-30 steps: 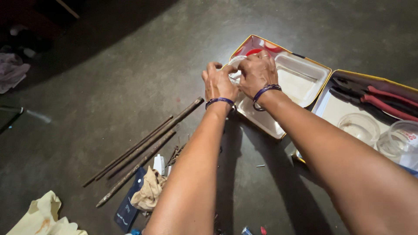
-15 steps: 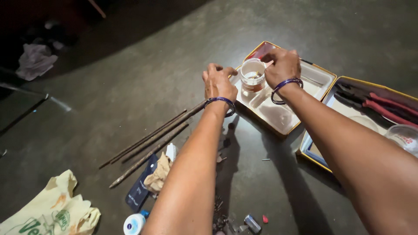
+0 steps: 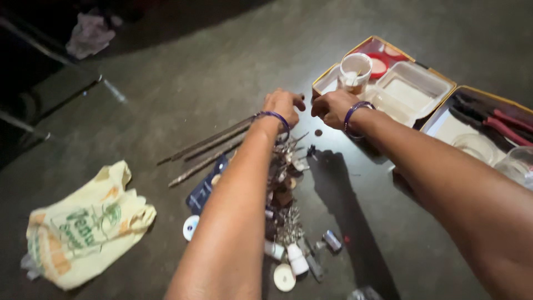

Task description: The person sorts various small hardware items including nails, screws, and washers from a central pile into separate compartments of a yellow plastic container by hand.

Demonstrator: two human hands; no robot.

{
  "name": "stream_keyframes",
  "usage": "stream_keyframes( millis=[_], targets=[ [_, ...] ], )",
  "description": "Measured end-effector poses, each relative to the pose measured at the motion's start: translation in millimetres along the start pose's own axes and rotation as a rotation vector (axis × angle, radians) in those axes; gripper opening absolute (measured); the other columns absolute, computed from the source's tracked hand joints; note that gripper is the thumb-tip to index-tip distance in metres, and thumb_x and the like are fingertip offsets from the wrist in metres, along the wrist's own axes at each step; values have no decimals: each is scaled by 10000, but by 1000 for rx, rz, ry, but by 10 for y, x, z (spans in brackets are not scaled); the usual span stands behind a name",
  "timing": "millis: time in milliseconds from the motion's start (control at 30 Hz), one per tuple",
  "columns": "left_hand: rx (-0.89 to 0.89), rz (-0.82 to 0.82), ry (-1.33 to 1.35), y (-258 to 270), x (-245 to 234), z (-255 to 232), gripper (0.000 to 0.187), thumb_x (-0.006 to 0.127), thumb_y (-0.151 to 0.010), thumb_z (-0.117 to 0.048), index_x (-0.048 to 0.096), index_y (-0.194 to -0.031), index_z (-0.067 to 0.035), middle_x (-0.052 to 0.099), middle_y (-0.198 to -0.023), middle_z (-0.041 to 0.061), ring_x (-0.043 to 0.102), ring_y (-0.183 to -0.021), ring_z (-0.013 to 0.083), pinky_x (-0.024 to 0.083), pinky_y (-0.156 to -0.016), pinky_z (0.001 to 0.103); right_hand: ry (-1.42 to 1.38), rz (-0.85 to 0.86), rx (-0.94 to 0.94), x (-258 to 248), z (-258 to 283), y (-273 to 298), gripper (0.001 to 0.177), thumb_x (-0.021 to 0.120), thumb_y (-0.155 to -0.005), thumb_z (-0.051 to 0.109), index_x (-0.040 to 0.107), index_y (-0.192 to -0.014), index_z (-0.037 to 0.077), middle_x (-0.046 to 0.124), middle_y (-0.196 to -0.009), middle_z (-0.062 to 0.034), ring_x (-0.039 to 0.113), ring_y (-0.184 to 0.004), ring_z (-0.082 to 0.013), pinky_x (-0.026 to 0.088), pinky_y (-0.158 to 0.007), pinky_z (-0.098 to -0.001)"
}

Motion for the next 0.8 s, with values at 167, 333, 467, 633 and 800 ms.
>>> stream_keyframes(
  millis=[167,333,467,633,800],
  targets=[
    [-96,208,-51,401,-8,366,464,649,-755,-6,792,-1127,-243,709,-1255,133,658,-1203,302,507,-1046,393,57,184,-46,371,155,65,318,737,-778,97,764,-1093,134,786,-1000,-95,741,-964,-264,579,-864,-389],
    [-74,286,-203,694,-259,468,429,718,-759,-70,787,-1138,-259,715,-1268,82,665,-1203,283,513,-1045,394,143,163,-134,420,473,167,280,667,-822,93,796,-1059,164,790,-1017,-88,750,-968,-267,589,-876,-379],
    [-53,310,-203,846,-349,627,427,730,-760,-98,774,-1150,-264,727,-1256,66,676,-1188,277,529,-1028,400,187,237,-95,550,712,252,309,684,-794,119,784,-1075,199,778,-1015,-75,738,-973,-280,581,-874,-395],
    [-91,323,-108,1172,-201,1111,494,742,-719,-83,791,-1158,-305,719,-1254,56,680,-1156,271,531,-1003,402,359,274,-152,774,1147,262,281,679,-807,153,802,-1049,228,783,-1017,-68,736,-979,-295,578,-900,-399],
    [-183,432,-107,1441,-11,1573,433,781,-760,-163,747,-1191,-162,730,-1216,120,711,-1103,286,563,-945,418,363,348,-90,1045,1466,298,270,693,-800,181,794,-1041,248,774,-990,-63,735,-955,-297,585,-851,-420]
  ],
)
Point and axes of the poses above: each hand's wrist, its own y-axis away from the middle knuckle, its own x-axis out of the palm, z = x × y, the point moved 10 cm from there along -y, towards the middle knuckle
